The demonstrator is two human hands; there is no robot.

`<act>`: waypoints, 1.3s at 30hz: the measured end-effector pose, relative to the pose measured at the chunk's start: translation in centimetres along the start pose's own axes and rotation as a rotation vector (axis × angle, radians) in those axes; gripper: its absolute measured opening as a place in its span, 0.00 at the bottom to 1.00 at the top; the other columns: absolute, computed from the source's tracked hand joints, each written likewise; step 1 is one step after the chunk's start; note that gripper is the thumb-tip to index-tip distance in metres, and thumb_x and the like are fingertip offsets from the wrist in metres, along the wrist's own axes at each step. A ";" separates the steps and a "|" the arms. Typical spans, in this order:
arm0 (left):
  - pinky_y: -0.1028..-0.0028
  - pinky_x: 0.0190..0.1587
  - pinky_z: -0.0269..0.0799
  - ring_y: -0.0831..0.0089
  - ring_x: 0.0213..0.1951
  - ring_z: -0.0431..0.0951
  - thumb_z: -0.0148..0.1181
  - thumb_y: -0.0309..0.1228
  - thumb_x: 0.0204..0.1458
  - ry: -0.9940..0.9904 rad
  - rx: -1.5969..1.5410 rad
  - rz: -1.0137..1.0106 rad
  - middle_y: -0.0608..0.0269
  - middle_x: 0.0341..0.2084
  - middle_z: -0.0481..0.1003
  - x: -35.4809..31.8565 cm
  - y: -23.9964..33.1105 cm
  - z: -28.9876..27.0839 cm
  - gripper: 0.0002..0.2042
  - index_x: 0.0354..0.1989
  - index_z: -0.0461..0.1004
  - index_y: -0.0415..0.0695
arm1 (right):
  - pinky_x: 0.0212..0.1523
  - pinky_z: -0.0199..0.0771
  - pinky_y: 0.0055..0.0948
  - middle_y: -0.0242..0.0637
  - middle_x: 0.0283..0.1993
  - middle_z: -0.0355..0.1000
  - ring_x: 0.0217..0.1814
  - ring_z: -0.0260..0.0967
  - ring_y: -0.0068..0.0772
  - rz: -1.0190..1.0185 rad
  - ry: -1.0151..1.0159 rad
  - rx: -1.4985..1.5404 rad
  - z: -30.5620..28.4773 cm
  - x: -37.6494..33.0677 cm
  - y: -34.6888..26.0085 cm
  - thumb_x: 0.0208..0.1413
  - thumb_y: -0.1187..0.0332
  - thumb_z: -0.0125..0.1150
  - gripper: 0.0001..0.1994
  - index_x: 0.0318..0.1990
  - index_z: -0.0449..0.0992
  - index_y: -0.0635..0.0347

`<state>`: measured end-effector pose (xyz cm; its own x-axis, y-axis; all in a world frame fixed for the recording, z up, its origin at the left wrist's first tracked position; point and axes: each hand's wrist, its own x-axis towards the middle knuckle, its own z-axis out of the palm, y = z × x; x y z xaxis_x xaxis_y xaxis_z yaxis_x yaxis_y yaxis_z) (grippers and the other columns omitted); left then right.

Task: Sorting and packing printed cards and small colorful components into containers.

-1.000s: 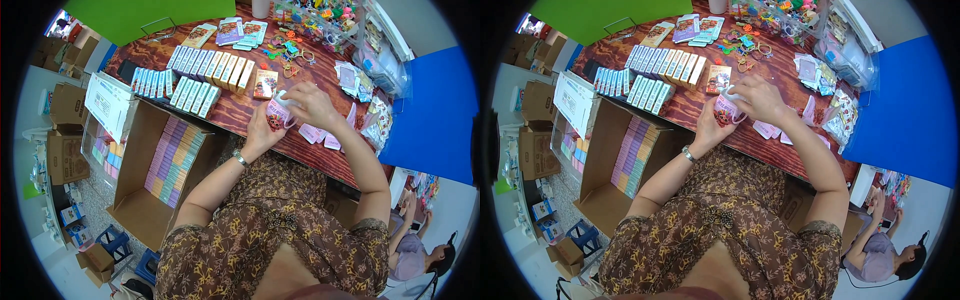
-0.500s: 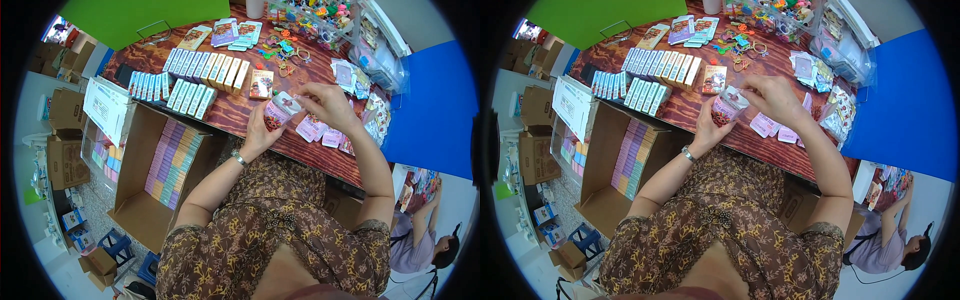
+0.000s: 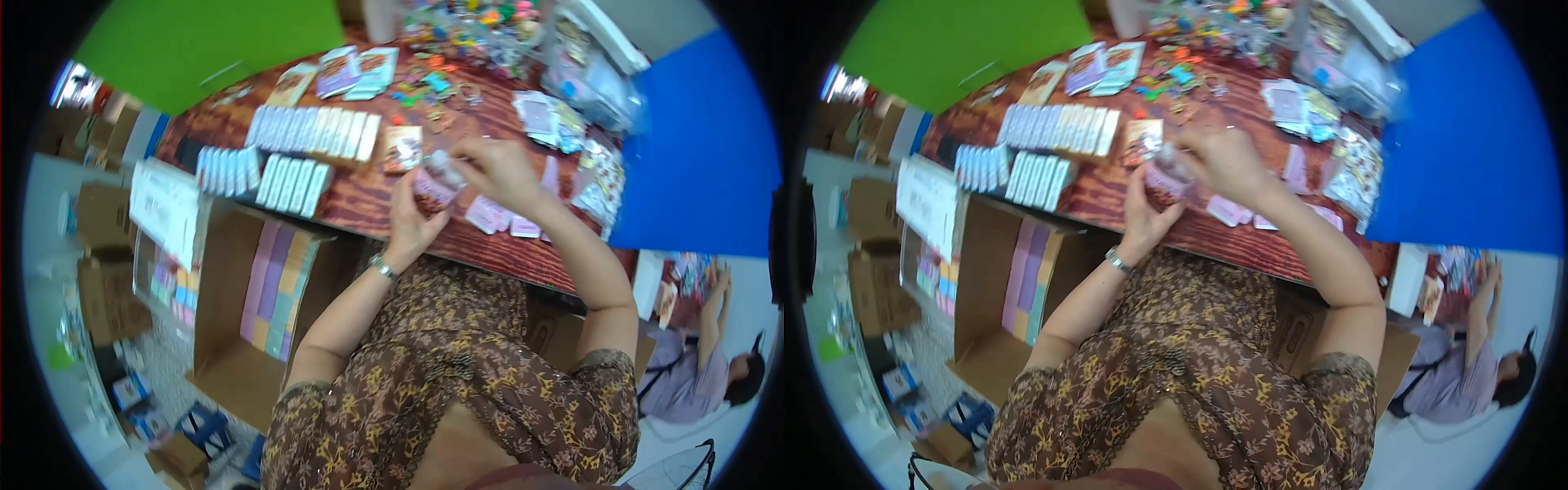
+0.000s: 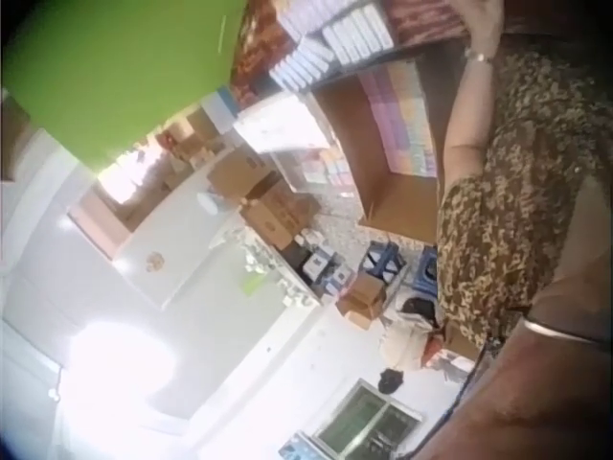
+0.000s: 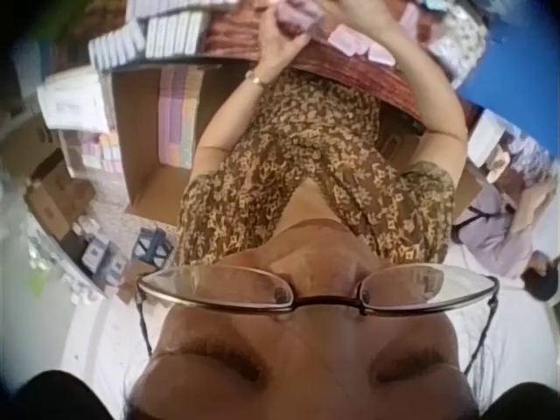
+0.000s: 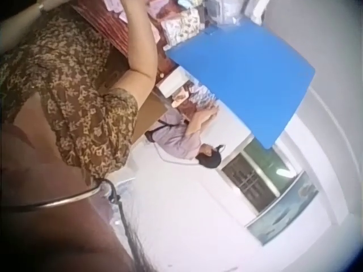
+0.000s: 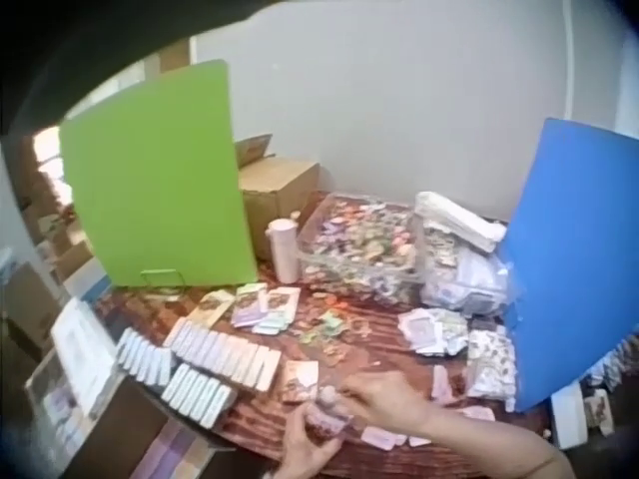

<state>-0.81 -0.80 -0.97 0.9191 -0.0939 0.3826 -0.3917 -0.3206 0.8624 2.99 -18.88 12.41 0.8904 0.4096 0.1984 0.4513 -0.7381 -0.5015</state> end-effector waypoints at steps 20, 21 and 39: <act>0.69 0.57 0.73 0.71 0.56 0.72 0.73 0.21 0.48 -0.290 -0.164 -0.144 0.57 0.57 0.67 -1.9 -1.2 2.1 0.42 0.69 0.52 0.38 | 0.49 0.77 0.44 0.41 0.38 0.80 0.46 0.78 0.47 1.019 0.368 -0.528 -5.7 -17.6 27.1 0.50 0.60 0.70 0.16 0.45 0.80 0.54; 0.69 0.57 0.73 0.71 0.56 0.72 0.73 0.21 0.48 -0.293 -0.157 -0.142 0.57 0.57 0.67 -1.9 -1.3 2.1 0.42 0.69 0.52 0.38 | 0.49 0.77 0.44 0.41 0.38 0.80 0.46 0.78 0.47 1.020 0.371 -0.521 -5.7 -17.6 27.3 0.50 0.60 0.70 0.16 0.45 0.80 0.54; 0.68 0.56 0.71 0.67 0.55 0.73 0.76 0.27 0.44 -0.271 -0.151 -0.162 0.53 0.55 0.70 -1.6 -0.3 2.5 0.42 0.67 0.57 0.35 | 0.44 0.78 0.41 0.41 0.41 0.81 0.42 0.80 0.45 0.725 0.160 0.081 -7.3 -19.3 26.9 0.55 0.62 0.65 0.11 0.41 0.81 0.56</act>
<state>-2.09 -2.90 -2.67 0.9395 -0.3067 0.1526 -0.2234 -0.2106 0.9517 -1.67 -50.55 1.20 0.9634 -0.2528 -0.0887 -0.2529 -0.7488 -0.6127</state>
